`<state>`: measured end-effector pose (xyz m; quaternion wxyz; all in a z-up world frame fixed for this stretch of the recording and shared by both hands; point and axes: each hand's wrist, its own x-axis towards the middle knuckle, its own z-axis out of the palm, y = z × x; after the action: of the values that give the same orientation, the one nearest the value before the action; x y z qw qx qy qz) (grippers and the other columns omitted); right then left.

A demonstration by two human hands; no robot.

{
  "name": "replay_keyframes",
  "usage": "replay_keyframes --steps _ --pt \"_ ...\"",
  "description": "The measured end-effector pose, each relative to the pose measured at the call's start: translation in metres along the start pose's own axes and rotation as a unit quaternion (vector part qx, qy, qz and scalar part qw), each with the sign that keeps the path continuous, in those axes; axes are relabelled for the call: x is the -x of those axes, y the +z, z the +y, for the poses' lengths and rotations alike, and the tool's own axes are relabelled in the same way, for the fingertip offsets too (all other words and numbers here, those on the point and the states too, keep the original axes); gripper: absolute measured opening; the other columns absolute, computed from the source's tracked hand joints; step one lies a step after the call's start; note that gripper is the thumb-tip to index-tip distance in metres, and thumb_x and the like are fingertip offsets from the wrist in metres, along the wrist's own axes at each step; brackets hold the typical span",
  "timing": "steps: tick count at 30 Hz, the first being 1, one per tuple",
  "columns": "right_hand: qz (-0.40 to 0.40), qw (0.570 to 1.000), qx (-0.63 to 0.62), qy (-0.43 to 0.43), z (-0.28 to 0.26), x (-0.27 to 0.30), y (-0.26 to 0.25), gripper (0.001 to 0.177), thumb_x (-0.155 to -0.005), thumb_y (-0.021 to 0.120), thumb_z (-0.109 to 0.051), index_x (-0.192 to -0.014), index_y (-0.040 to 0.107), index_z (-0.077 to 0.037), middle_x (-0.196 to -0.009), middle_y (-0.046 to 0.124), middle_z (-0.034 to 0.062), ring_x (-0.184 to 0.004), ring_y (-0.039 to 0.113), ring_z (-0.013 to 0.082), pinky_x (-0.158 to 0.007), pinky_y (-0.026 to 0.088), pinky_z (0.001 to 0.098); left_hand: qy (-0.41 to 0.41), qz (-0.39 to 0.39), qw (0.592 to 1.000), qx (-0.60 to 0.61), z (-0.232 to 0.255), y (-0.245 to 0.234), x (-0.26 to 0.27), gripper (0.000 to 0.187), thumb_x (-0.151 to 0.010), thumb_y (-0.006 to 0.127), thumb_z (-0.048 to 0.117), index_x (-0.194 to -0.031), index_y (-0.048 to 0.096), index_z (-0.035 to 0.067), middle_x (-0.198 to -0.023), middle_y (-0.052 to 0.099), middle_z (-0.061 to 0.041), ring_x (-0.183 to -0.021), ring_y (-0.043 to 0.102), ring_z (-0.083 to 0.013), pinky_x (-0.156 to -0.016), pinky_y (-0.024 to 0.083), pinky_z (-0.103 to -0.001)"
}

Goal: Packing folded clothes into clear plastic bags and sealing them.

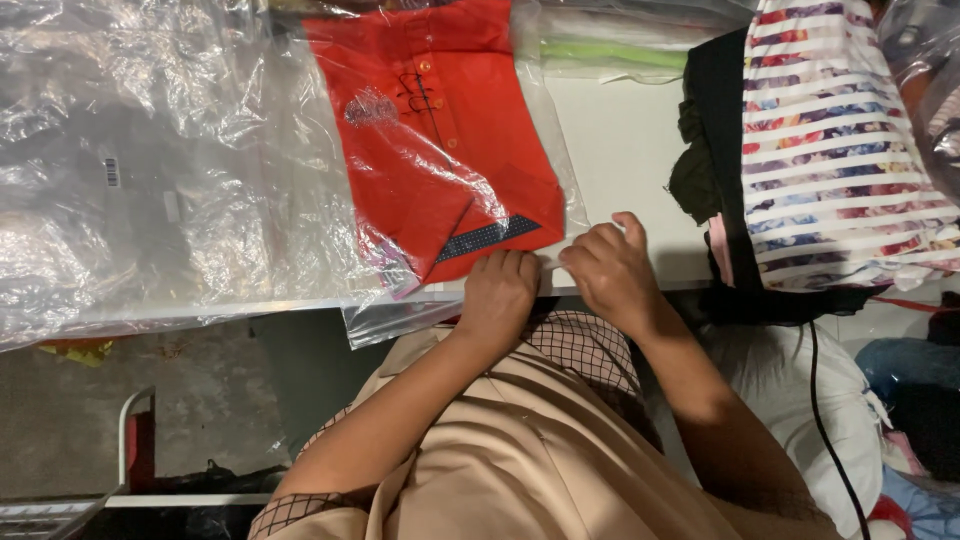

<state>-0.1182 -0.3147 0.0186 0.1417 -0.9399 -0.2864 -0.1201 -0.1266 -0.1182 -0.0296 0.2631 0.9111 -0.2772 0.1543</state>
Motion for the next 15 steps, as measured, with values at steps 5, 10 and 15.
replay_keyframes --steps 5,10,15 --pt "-0.015 0.998 0.029 -0.049 -0.012 -0.007 0.006 0.009 -0.081 0.071 0.0 -0.087 0.07 -0.007 -0.085 0.064 0.0047 -0.093 0.062 0.0237 -0.108 0.038 0.0537 0.003 0.022 1.0 0.017 0.0 0.004 0.0 0.014 -0.079 0.065 0.011 -0.092 0.063 0.004 -0.086 0.064 -0.012 -0.082 0.062 -0.0289 -0.072 0.048 -0.041" --pt "-0.007 0.998 0.027 -0.057 -0.009 -0.005 0.011 0.01 -0.08 0.069 0.004 -0.084 0.067 -0.006 -0.084 0.063 0.0055 -0.092 0.061 0.0243 -0.108 0.04 0.0528 0.006 0.028 0.999 0.02 0.001 0.004 0.0 0.012 -0.079 0.065 0.01 -0.089 0.063 0.004 -0.085 0.064 -0.012 -0.081 0.062 -0.0289 -0.072 0.048 -0.041" --pt "-0.021 0.998 0.022 -0.056 -0.011 -0.007 0.009 0.01 -0.078 0.068 0.003 -0.08 0.065 -0.006 -0.082 0.062 0.0069 -0.09 0.061 0.0258 -0.108 0.04 0.0528 0.004 0.031 0.999 0.027 0.0 0.008 0.002 0.011 -0.079 0.065 0.01 -0.089 0.063 0.005 -0.084 0.063 -0.011 -0.081 0.062 -0.0285 -0.073 0.048 -0.04"
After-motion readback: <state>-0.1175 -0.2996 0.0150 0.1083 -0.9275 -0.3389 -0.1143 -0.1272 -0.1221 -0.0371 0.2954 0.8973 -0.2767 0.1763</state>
